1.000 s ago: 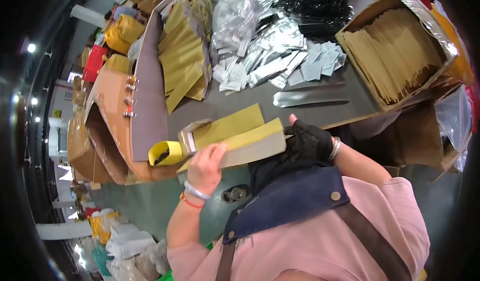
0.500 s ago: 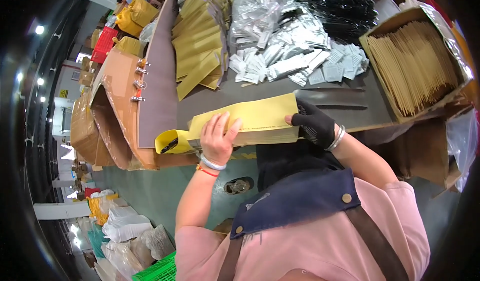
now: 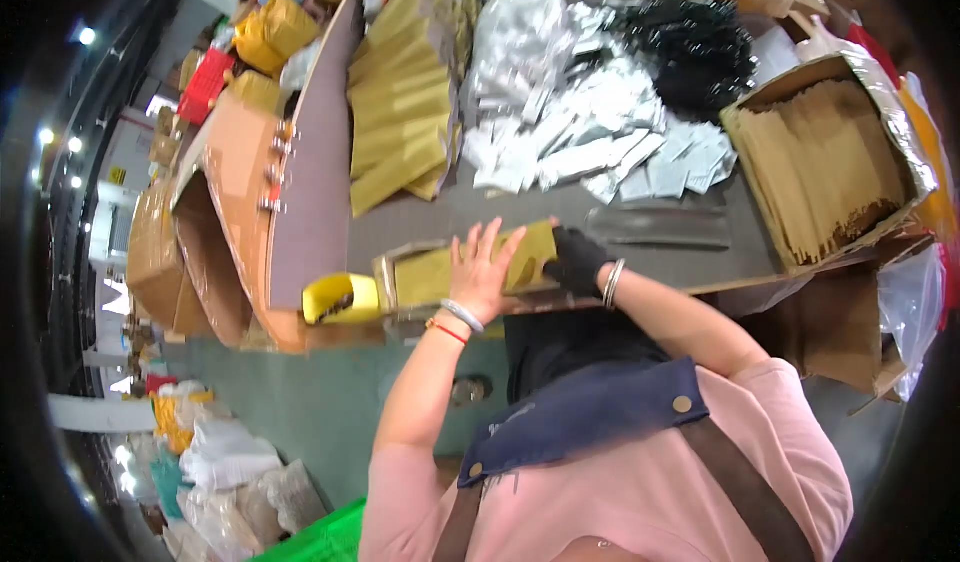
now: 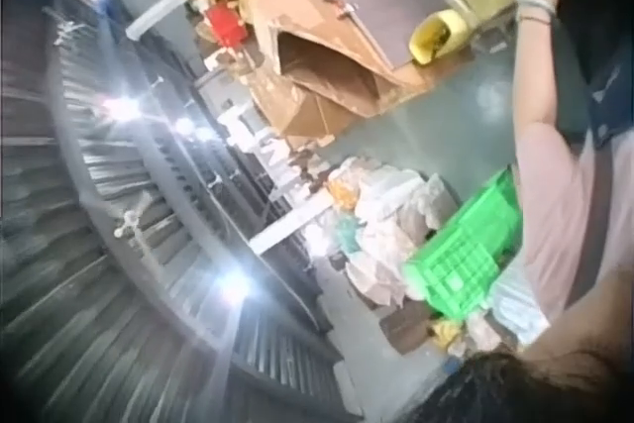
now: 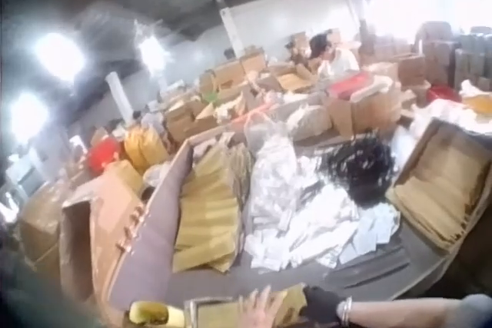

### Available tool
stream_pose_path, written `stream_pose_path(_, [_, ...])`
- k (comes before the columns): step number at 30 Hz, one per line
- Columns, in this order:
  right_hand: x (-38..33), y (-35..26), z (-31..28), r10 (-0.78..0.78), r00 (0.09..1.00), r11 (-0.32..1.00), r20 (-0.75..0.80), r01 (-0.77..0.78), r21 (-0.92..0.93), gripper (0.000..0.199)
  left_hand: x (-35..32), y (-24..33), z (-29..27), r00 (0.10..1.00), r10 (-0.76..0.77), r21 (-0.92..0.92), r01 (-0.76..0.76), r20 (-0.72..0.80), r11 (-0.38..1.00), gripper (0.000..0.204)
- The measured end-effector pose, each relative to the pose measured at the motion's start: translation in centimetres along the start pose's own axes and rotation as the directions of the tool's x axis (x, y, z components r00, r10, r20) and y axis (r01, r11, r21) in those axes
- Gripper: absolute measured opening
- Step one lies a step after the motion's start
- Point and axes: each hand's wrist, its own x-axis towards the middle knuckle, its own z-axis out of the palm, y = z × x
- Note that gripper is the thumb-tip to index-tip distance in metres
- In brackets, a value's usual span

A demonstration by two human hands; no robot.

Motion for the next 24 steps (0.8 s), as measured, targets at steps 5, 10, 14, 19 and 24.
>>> stream_pose_path(5, [-3.0, -2.1, -0.8, 0.15, 0.988, 0.988, -0.047, -0.148, 0.037, 0.049, 0.7, -0.8, 1.8, 0.97, -0.124, 0.023, 0.122, 0.209, 0.992, 0.122])
stream_pose_path(10, [-3.9, -2.6, 0.7, 0.034, 0.996, 0.999, -0.081, -0.031, 0.039, 0.049, 2.3, -1.6, 0.6, 0.921, -0.105, -0.04, 0.129, 0.375, 0.991, 0.118])
stream_pose_path(14, [-5.8, -1.2, -1.2, 0.108, 0.993, 0.891, -0.041, -0.078, 0.448, 0.05, 2.0, -1.2, 0.6, 0.933, -0.127, 0.035, 0.123, 0.338, 0.992, 0.111])
stream_pose_path(19, [-10.1, 2.1, -7.7, 0.142, 0.896, 0.96, -0.42, -0.021, 0.278, 0.043, -4.2, 3.1, 2.3, 0.959, -0.023, -0.251, -0.051, -0.282, 0.967, 0.064])
stream_pose_path(24, [-13.6, 3.8, -13.3, -0.273, 0.729, 0.857, -0.627, -0.112, -0.503, 0.048, -20.2, 2.7, 15.3, 0.557, -0.805, -0.742, 0.625, 0.204, 0.244, 0.037])
